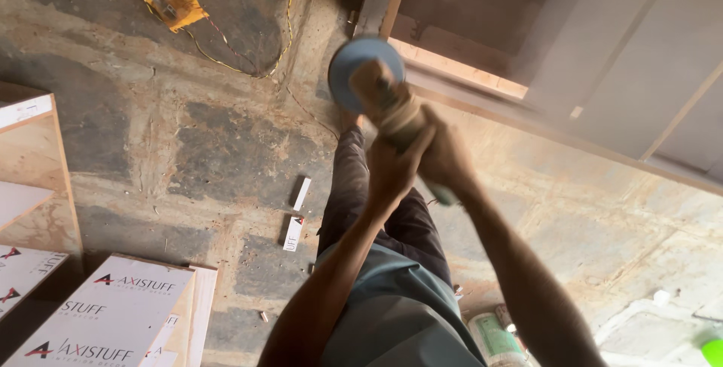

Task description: The person uses an angle grinder with a sanding disc to smooth the edges and surfaces of a wooden cabinet frame. They move the tool along the top, sides, and interior edges of the cabinet, generating dust as they work.

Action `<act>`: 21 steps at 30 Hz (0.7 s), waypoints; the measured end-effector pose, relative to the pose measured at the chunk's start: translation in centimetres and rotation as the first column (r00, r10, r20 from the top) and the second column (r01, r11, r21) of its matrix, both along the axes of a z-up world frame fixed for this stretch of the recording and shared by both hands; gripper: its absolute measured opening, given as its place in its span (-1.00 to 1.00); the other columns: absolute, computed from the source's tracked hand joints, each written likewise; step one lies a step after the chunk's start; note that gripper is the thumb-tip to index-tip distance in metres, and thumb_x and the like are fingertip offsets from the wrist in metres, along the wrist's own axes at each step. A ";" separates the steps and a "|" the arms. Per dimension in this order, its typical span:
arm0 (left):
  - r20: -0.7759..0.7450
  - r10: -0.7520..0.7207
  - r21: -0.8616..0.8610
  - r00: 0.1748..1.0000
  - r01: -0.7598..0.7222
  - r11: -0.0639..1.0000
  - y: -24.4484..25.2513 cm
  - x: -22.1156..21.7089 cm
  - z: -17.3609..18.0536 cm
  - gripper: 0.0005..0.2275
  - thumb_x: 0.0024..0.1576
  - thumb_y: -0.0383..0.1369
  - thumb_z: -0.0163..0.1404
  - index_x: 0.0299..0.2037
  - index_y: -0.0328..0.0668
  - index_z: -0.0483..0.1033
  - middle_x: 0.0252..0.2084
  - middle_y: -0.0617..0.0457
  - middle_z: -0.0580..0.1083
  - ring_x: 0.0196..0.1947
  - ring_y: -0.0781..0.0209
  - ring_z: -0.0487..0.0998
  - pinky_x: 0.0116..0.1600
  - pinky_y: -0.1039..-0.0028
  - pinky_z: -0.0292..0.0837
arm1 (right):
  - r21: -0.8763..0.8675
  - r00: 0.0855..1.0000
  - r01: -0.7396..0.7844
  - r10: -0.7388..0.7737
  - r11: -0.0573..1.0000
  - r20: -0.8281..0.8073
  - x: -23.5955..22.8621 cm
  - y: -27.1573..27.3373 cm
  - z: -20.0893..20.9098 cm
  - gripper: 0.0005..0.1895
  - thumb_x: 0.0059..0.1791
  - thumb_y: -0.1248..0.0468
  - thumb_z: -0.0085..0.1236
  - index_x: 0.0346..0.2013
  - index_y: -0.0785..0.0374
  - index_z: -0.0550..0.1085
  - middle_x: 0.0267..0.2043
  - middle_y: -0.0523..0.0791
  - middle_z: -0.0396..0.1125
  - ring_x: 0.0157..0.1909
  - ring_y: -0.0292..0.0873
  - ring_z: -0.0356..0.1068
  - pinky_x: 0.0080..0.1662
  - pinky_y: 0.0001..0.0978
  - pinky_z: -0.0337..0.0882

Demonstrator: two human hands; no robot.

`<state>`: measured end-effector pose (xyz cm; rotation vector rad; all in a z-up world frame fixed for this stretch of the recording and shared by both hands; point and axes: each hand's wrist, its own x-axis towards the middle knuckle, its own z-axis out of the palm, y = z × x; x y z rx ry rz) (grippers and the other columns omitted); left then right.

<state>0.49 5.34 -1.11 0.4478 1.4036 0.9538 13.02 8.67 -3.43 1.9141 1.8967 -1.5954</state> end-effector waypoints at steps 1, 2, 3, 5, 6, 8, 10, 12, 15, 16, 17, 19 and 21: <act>0.028 0.009 -0.033 1.000 -0.008 0.999 -1.4 -0.1 0.4 -0.55 0.12 -0.14 0.16 -0.02 -0.47 0.55 -0.14 -0.23 0.64 -0.17 0.03 0.74 0.01 0.27 0.73 | -0.021 0.998 -0.027 0.028 0.999 0.052 -0.6 -1.0 1.1 -0.43 -0.05 0.22 0.23 0.21 0.34 0.31 -0.10 0.12 0.50 -0.20 0.07 0.60 -0.15 -0.09 0.63; 0.029 0.017 -0.088 0.999 -0.014 0.996 -2.7 -0.3 0.9 -0.56 0.11 -0.16 0.18 -0.04 -0.49 0.55 -0.15 -0.25 0.63 -0.19 0.02 0.73 -0.02 0.28 0.72 | -0.043 0.993 -0.052 0.056 0.998 0.102 -1.1 -1.9 2.1 -0.46 -0.05 0.23 0.22 0.18 0.32 0.33 -0.13 0.11 0.51 -0.21 0.06 0.61 -0.15 -0.12 0.65; 0.028 0.024 -0.141 0.999 -0.020 0.990 -3.9 -0.4 1.3 -0.57 0.10 -0.19 0.19 -0.05 -0.52 0.56 -0.16 -0.27 0.63 -0.21 0.01 0.72 -0.04 0.29 0.71 | -0.038 0.995 -0.036 0.039 0.999 0.087 -1.6 -2.9 3.4 -0.40 -0.08 0.25 0.21 0.23 0.31 0.32 -0.17 0.12 0.52 -0.24 0.07 0.60 -0.15 -0.12 0.64; 0.048 0.058 -0.110 0.997 -0.052 0.993 -5.9 -0.4 2.4 -0.58 0.11 -0.20 0.18 -0.04 -0.51 0.52 -0.14 -0.27 0.62 -0.19 0.01 0.72 -0.03 0.30 0.71 | -0.023 0.999 -0.004 0.006 1.000 0.051 -2.2 -4.3 5.6 -0.28 -0.13 0.29 0.18 0.34 0.28 0.28 -0.24 0.14 0.53 -0.29 0.09 0.60 -0.16 -0.12 0.62; 0.056 0.075 -0.092 0.996 -0.069 0.993 -6.4 -0.5 2.6 -0.59 0.11 -0.21 0.18 -0.03 -0.50 0.50 -0.13 -0.27 0.61 -0.17 0.01 0.72 -0.03 0.31 0.71 | 0.002 0.998 -0.009 0.009 1.000 0.070 -2.5 -4.6 6.3 -0.30 -0.14 0.29 0.21 0.31 0.27 0.31 -0.25 0.15 0.54 -0.27 0.12 0.59 -0.19 -0.09 0.59; -0.006 0.028 -0.144 1.000 -0.028 0.989 -7.1 -0.8 2.9 -0.57 0.09 -0.22 0.20 -0.01 -0.49 0.48 -0.12 -0.24 0.60 -0.17 0.02 0.72 -0.03 0.32 0.71 | 0.037 0.994 -0.019 0.015 0.999 0.107 -3.0 -5.1 7.3 -0.33 -0.18 0.28 0.27 0.23 0.25 0.38 -0.25 0.16 0.55 -0.23 0.17 0.56 -0.24 -0.03 0.53; -0.011 -0.001 -0.151 1.000 0.000 0.988 -7.0 -1.2 2.7 -0.56 0.07 -0.22 0.20 0.01 -0.48 0.48 -0.11 -0.24 0.59 -0.17 0.02 0.71 -0.03 0.33 0.71 | 0.049 0.996 0.030 -0.033 0.998 0.078 -3.4 -5.0 7.6 -0.33 -0.16 0.27 0.25 0.25 0.27 0.35 -0.26 0.17 0.53 -0.25 0.15 0.57 -0.24 -0.03 0.54; 0.029 0.007 -0.107 1.000 -0.004 0.994 -6.1 -1.8 2.0 -0.56 0.08 -0.22 0.20 0.02 -0.49 0.48 -0.10 -0.24 0.59 -0.15 0.02 0.70 -0.03 0.32 0.70 | 0.002 0.993 0.094 -0.094 0.996 0.073 -3.8 -4.3 7.2 -0.37 -0.14 0.24 0.23 0.22 0.25 0.34 -0.27 0.15 0.53 -0.27 0.14 0.58 -0.25 -0.04 0.55; 0.000 -0.063 -0.023 0.998 0.062 0.998 -4.4 -2.3 0.9 -0.59 0.11 -0.22 0.20 -0.04 -0.53 0.55 -0.11 -0.28 0.63 -0.16 0.04 0.73 -0.01 0.35 0.69 | -0.065 0.980 0.191 -0.186 0.979 0.074 -4.1 -3.1 6.5 -0.46 -0.13 0.17 0.24 0.10 0.21 0.35 -0.26 0.08 0.53 -0.29 0.12 0.59 -0.28 -0.04 0.56; 0.001 -0.084 -0.048 0.996 0.084 0.995 -4.2 -2.1 0.8 -0.59 0.10 -0.22 0.20 -0.05 -0.52 0.56 -0.13 -0.28 0.64 -0.17 0.05 0.73 -0.03 0.35 0.68 | -0.029 0.978 0.202 -0.200 0.979 0.055 -4.0 -3.1 6.4 -0.47 -0.13 0.16 0.26 0.08 0.22 0.35 -0.26 0.07 0.53 -0.29 0.12 0.59 -0.28 -0.04 0.56; 0.007 -0.112 -0.069 0.994 0.112 0.991 -4.0 -1.9 0.7 -0.59 0.10 -0.22 0.20 -0.05 -0.52 0.56 -0.14 -0.28 0.64 -0.18 0.05 0.73 -0.06 0.36 0.68 | 0.011 0.975 0.220 -0.220 0.975 0.041 -3.6 -3.2 6.5 -0.47 -0.14 0.15 0.27 0.06 0.23 0.34 -0.25 0.07 0.52 -0.29 0.12 0.59 -0.29 -0.03 0.55; -0.005 -0.175 -0.110 0.985 0.173 0.979 -3.9 -0.4 0.8 -0.59 0.09 -0.20 0.20 -0.06 -0.51 0.58 -0.16 -0.28 0.65 -0.19 0.06 0.74 -0.08 0.38 0.67 | -0.001 0.963 0.245 -0.243 0.970 0.116 -2.3 -3.8 7.0 -0.45 -0.18 0.17 0.28 0.06 0.20 0.37 -0.30 0.09 0.53 -0.28 0.17 0.56 -0.26 0.03 0.52; -0.042 -0.246 -0.151 0.968 0.237 0.960 -4.2 1.7 1.4 -0.58 0.08 -0.18 0.21 -0.07 -0.50 0.60 -0.18 -0.26 0.66 -0.19 0.07 0.74 -0.08 0.39 0.66 | -0.014 0.947 0.282 -0.276 0.959 0.167 -0.1 -4.6 7.5 -0.44 -0.19 0.17 0.28 0.07 0.19 0.38 -0.32 0.11 0.53 -0.26 0.20 0.55 -0.24 0.06 0.49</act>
